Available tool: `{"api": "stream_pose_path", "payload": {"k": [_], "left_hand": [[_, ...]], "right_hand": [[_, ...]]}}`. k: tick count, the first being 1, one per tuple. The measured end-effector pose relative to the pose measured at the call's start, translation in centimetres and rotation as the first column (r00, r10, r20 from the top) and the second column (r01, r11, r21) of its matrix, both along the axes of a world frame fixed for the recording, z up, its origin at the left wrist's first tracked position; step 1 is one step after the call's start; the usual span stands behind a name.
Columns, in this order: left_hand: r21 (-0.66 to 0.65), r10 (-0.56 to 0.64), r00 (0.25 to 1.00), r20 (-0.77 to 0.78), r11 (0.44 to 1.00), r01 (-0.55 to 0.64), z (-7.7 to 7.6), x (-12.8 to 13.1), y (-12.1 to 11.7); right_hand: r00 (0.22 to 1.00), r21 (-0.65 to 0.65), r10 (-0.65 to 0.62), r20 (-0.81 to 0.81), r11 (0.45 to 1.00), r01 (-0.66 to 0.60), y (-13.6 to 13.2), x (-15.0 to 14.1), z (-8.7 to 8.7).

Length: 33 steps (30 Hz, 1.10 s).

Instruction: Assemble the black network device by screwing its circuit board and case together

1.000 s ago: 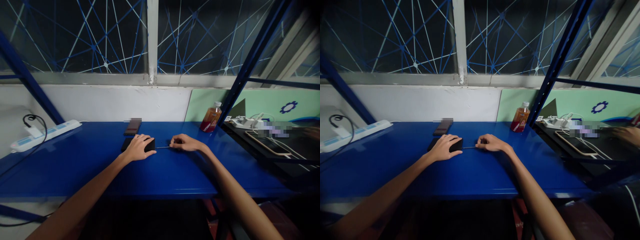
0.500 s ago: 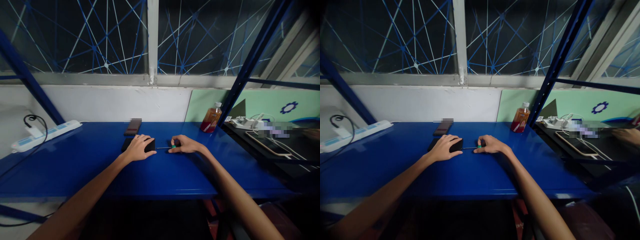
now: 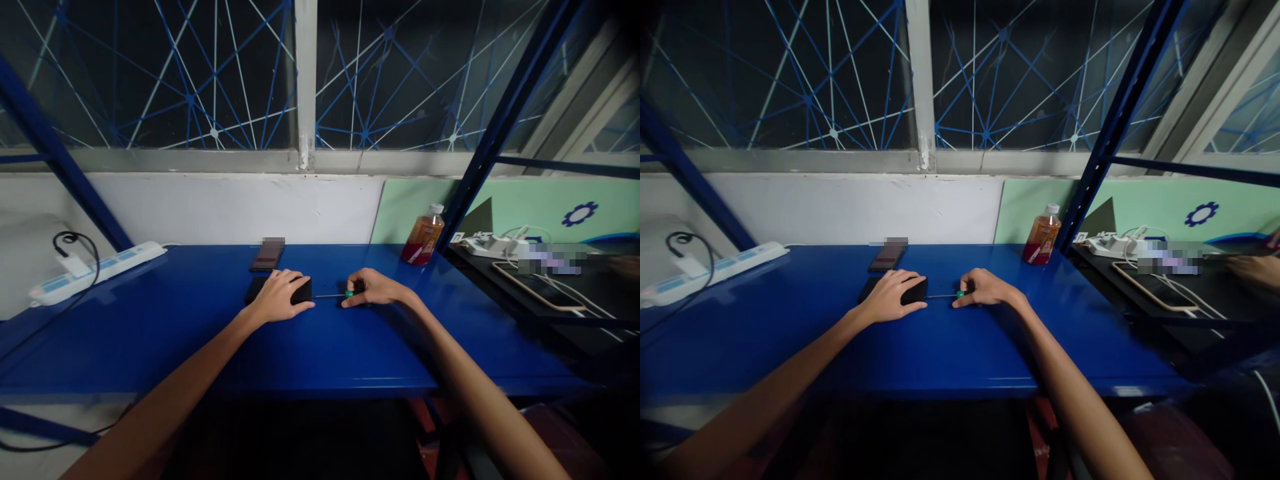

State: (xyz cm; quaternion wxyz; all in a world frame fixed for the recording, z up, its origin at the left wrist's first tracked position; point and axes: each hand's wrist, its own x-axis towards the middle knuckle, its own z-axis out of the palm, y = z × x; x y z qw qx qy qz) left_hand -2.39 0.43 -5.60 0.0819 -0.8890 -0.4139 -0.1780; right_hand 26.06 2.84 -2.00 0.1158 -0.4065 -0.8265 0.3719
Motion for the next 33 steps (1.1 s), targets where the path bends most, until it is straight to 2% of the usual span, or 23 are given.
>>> {"api": "stream_pose_path", "payload": {"k": [3, 8, 12, 20, 24, 28, 33], "left_hand": [[0.002, -0.003, 1.0, 0.001, 1.0, 0.003, 0.03, 0.03, -0.05], [-0.016, 0.006, 1.0, 0.002, 1.0, -0.006, 0.21, 0.09, -0.17], [-0.019, 0.002, 1.0, 0.003, 1.0, -0.002, 0.2, 0.07, -0.16], [-0.006, -0.001, 1.0, 0.012, 1.0, 0.001, 0.14, 0.02, -0.08], [-0.027, -0.021, 1.0, 0.023, 0.999, 0.021, 0.29, 0.05, -0.18], [-0.043, -0.039, 0.999, 0.026, 0.998, 0.04, 0.44, 0.11, -0.4], [-0.032, -0.116, 0.993, 0.005, 0.993, 0.116, 0.84, 0.48, -0.85]], "right_hand": [[1.0, -0.058, -0.017, -0.004, 0.998, 0.016, -0.15, -0.25, -0.1], [0.999, 0.075, -0.026, -0.035, 0.997, 0.028, -0.17, -0.21, 0.19], [1.0, 0.12, 0.006, 0.029, 0.993, -0.01, -0.07, 0.09, 0.43], [0.999, 0.05, 0.021, 0.029, 0.998, -0.023, 0.03, -0.2, -0.22], [0.998, 0.104, 0.035, 0.043, 0.994, -0.04, -0.12, -0.5, -0.14], [0.998, 0.081, 0.039, 0.045, 0.996, -0.043, -0.25, -0.38, 0.18], [0.995, 0.122, 0.036, 0.088, 0.991, -0.046, 0.05, 0.0, 0.11]]}}
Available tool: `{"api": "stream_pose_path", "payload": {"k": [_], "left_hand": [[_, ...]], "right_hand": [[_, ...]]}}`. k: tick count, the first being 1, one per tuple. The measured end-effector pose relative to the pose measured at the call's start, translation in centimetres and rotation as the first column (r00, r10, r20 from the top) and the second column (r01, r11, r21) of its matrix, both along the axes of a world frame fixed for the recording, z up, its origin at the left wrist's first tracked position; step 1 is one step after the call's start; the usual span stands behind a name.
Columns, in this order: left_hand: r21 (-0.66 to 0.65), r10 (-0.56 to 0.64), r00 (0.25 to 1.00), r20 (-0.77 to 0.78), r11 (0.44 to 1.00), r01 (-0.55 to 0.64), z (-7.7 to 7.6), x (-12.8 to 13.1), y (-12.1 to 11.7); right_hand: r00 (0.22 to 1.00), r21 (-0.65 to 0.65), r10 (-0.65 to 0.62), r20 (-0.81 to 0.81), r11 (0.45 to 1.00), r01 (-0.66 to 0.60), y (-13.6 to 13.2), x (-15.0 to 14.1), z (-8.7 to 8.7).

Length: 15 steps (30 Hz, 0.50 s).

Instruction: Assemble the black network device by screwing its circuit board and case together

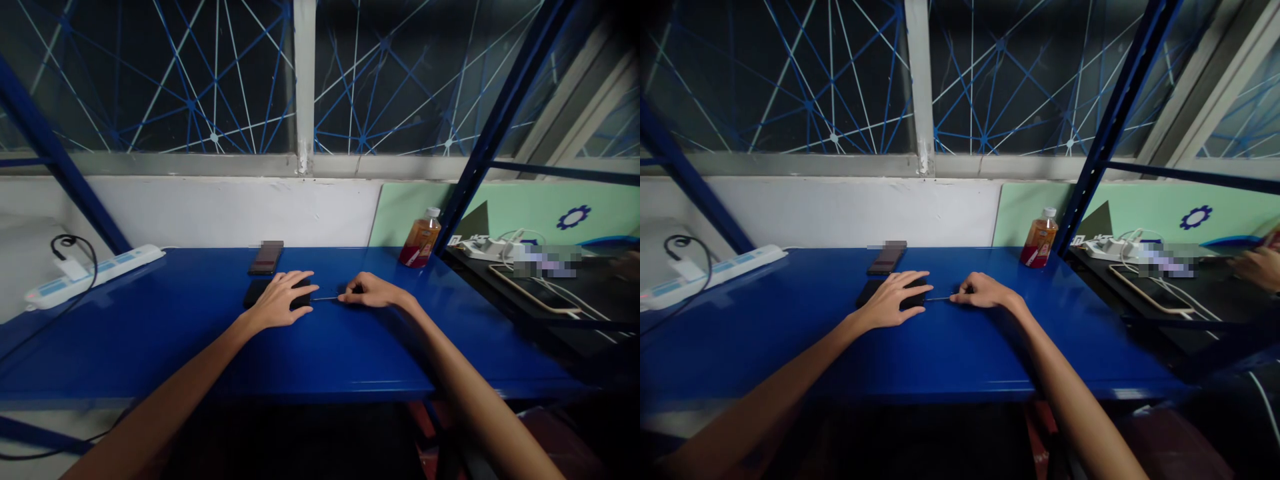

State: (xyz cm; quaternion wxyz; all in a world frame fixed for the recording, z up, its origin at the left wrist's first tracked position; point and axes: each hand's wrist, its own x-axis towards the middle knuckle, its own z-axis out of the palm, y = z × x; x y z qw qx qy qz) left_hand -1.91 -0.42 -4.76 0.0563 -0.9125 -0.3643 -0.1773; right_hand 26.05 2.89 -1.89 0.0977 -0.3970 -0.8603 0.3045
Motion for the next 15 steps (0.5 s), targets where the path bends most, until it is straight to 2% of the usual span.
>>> {"api": "stream_pose_path", "payload": {"k": [4, 9, 13, 15], "left_hand": [[-0.011, -0.027, 1.0, 0.007, 1.0, 0.027, 0.18, 0.28, -0.18], [-0.019, -0.024, 0.999, 0.038, 1.0, 0.025, 0.13, 0.38, -0.18], [-0.022, -0.023, 0.998, 0.055, 0.999, 0.024, 0.11, 0.45, -0.2], [-0.024, -0.024, 0.998, 0.055, 0.999, 0.025, 0.12, 0.48, -0.2]], "right_hand": [[0.999, 0.02, -0.009, -0.033, 1.0, 0.01, 0.05, -0.02, -0.12], [0.997, -0.131, -0.043, -0.06, 0.991, 0.035, -0.24, -0.29, -0.19], [0.996, 0.014, -0.03, -0.083, 0.999, 0.031, -0.23, -0.32, -0.14], [0.996, 0.041, -0.017, -0.088, 0.999, 0.021, -0.1, -0.2, -0.1]]}}
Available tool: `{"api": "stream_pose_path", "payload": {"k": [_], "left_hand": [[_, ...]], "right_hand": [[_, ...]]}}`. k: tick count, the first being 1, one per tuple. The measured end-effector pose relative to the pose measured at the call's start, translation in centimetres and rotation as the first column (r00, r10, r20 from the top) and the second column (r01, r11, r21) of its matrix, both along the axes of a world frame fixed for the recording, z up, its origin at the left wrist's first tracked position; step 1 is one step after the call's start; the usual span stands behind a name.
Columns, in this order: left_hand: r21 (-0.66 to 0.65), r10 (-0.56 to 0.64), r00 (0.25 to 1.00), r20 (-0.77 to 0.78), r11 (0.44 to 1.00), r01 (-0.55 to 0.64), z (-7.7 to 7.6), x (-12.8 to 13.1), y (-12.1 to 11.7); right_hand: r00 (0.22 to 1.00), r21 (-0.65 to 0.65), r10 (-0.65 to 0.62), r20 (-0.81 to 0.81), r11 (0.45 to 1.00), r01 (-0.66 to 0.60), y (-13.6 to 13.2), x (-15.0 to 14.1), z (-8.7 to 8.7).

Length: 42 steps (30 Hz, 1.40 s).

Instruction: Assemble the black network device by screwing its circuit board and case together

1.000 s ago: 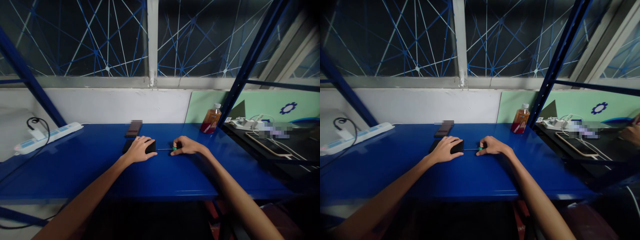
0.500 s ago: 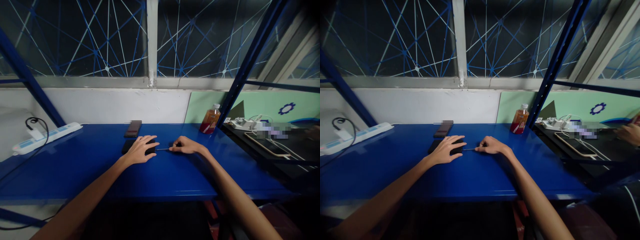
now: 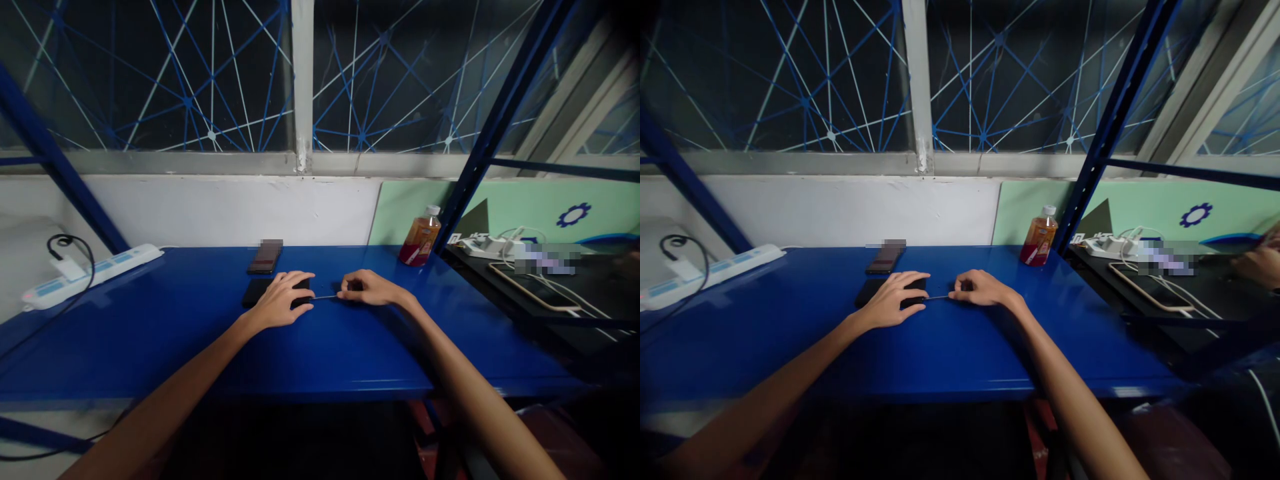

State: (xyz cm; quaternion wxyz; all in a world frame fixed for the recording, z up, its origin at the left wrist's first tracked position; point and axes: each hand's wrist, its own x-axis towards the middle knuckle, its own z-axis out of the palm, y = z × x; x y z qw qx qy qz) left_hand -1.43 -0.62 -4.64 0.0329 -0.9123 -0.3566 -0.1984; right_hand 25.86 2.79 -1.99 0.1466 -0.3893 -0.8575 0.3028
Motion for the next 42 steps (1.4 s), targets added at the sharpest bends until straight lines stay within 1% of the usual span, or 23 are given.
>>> {"api": "stream_pose_path", "payload": {"k": [4, 6, 9, 13, 14, 15, 19, 23, 28, 31, 34, 35, 36, 39, 42], "left_hand": [[-0.004, -0.002, 1.0, -0.001, 1.0, 0.002, 0.02, 0.03, 0.02], [-0.009, -0.005, 1.0, 0.001, 1.0, 0.005, 0.01, 0.04, 0.03], [-0.014, -0.005, 1.0, 0.003, 1.0, 0.005, -0.03, 0.06, 0.04], [-0.01, -0.003, 1.0, 0.006, 1.0, 0.003, -0.09, 0.09, 0.07], [-0.012, -0.004, 1.0, 0.006, 1.0, 0.004, -0.12, 0.09, 0.09], [-0.014, -0.005, 1.0, 0.006, 1.0, 0.005, -0.14, 0.09, 0.1], [-0.017, -0.006, 1.0, 0.008, 1.0, 0.007, -0.23, 0.07, 0.15], [-0.016, -0.012, 1.0, 0.018, 1.0, 0.013, -0.25, 0.08, 0.15], [-0.012, -0.012, 1.0, 0.027, 1.0, 0.012, -0.26, 0.1, 0.15], [-0.008, -0.012, 0.999, 0.032, 1.0, 0.013, -0.28, 0.1, 0.14], [-0.01, -0.014, 0.999, 0.043, 1.0, 0.015, -0.29, 0.09, 0.11], [-0.011, -0.015, 0.999, 0.044, 1.0, 0.015, -0.28, 0.09, 0.1], [-0.012, -0.015, 0.999, 0.044, 1.0, 0.015, -0.27, 0.09, 0.1], [-0.008, -0.014, 0.999, 0.039, 1.0, 0.015, -0.25, 0.08, 0.11], [-0.005, -0.015, 0.999, 0.04, 1.0, 0.015, -0.26, 0.08, 0.13]], "right_hand": [[0.999, -0.008, 0.025, 0.046, 1.0, -0.024, 0.31, 0.34, 0.04], [0.998, -0.011, 0.02, 0.062, 1.0, -0.019, 0.39, 0.4, 0.02], [0.999, -0.022, -0.001, 0.046, 1.0, 0.002, 0.36, 0.27, -0.08], [1.0, -0.14, -0.012, 0.018, 0.99, 0.015, 0.07, -0.09, -0.23], [1.0, -0.153, -0.014, 0.014, 0.988, 0.016, 0.0, -0.17, -0.22], [1.0, -0.149, -0.017, 0.011, 0.989, 0.019, -0.06, -0.23, -0.19], [0.999, -0.066, -0.043, -0.015, 0.997, 0.042, -0.03, -0.23, 0.01], [1.0, -0.008, -0.019, 0.007, 1.0, 0.019, 0.31, 0.11, 0.07], [0.999, -0.012, -0.044, 0.03, 0.999, 0.045, 0.52, 0.38, -0.06], [0.999, -0.064, -0.05, -0.008, 0.997, 0.05, 0.47, 0.34, -0.33], [0.998, -0.199, -0.015, -0.06, 0.98, 0.003, 0.31, 0.2, -0.57], [0.998, -0.221, -0.004, -0.069, 0.975, -0.011, 0.24, 0.14, -0.58], [0.997, -0.217, 0.0, -0.075, 0.976, -0.016, 0.17, 0.07, -0.56], [0.997, -0.13, -0.013, -0.07, 0.991, 0.004, 0.04, -0.07, -0.35], [0.999, -0.085, -0.011, -0.049, 0.996, 0.007, 0.13, 0.0, -0.18]]}}
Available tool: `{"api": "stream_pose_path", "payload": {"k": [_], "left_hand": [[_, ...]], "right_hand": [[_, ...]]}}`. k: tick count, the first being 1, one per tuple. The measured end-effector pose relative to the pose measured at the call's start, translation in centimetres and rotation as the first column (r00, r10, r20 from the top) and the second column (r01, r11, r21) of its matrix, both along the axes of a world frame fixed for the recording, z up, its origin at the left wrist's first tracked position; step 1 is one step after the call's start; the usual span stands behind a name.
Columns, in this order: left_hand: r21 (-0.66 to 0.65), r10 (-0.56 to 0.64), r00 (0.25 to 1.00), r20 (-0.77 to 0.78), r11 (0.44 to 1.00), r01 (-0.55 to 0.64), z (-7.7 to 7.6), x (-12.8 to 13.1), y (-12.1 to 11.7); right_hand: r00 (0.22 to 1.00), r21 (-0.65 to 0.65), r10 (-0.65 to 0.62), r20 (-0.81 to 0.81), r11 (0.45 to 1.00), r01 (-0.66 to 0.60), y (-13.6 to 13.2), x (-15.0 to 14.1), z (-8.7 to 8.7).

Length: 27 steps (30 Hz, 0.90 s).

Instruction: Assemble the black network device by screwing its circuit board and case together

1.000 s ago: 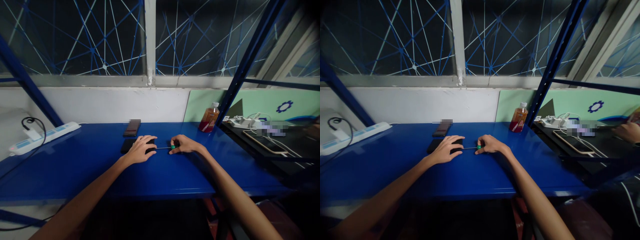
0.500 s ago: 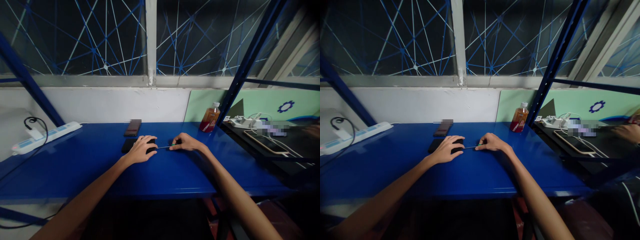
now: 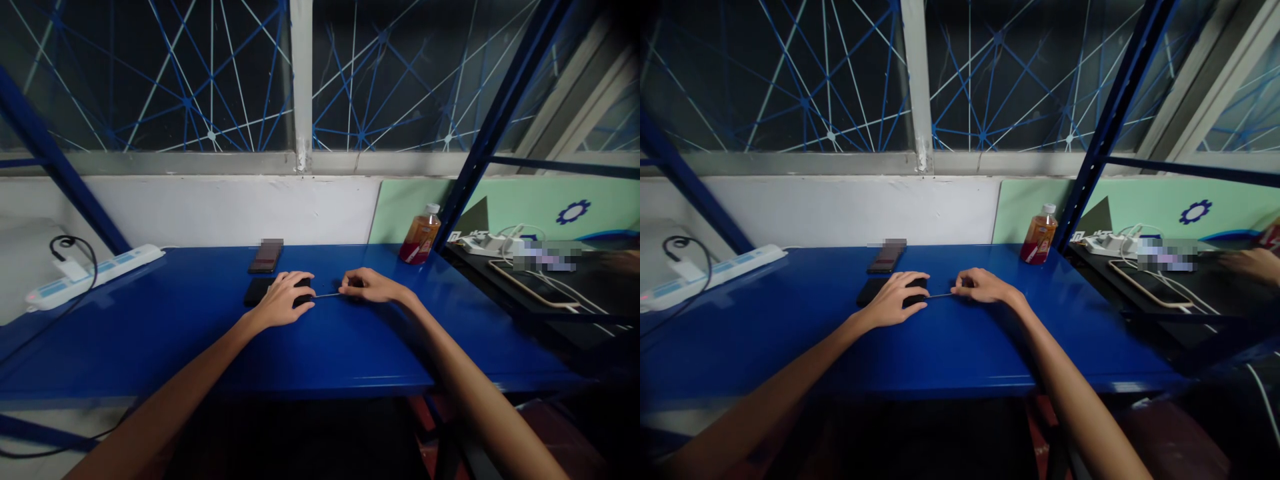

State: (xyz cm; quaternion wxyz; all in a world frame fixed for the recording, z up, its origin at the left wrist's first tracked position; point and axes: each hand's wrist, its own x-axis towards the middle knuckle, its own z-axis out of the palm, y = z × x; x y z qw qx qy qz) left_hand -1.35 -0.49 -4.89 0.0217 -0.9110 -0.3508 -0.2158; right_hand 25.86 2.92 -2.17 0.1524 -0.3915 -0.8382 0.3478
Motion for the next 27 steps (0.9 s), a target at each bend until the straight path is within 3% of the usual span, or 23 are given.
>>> {"api": "stream_pose_path", "payload": {"k": [7, 14, 19, 27], "left_hand": [[-0.009, 0.004, 1.0, -0.002, 1.0, -0.004, 0.02, 0.01, -0.04], [-0.012, 0.004, 1.0, 0.002, 1.0, -0.004, -0.04, 0.04, -0.01], [-0.003, 0.006, 1.0, -0.004, 1.0, -0.006, -0.06, 0.05, -0.07], [0.0, -0.001, 1.0, 0.006, 1.0, 0.001, -0.05, 0.07, -0.05]], "right_hand": [[0.993, 0.082, -0.001, 0.118, 0.997, -0.008, 0.27, 0.39, 0.03], [0.999, -0.152, -0.005, 0.043, 0.988, 0.012, -0.11, -0.02, -0.16], [0.999, 0.001, -0.026, 0.031, 1.0, 0.026, 0.09, -0.08, -0.26], [0.993, 0.106, -0.018, 0.121, 0.994, 0.005, 0.36, 0.29, -0.13]]}}
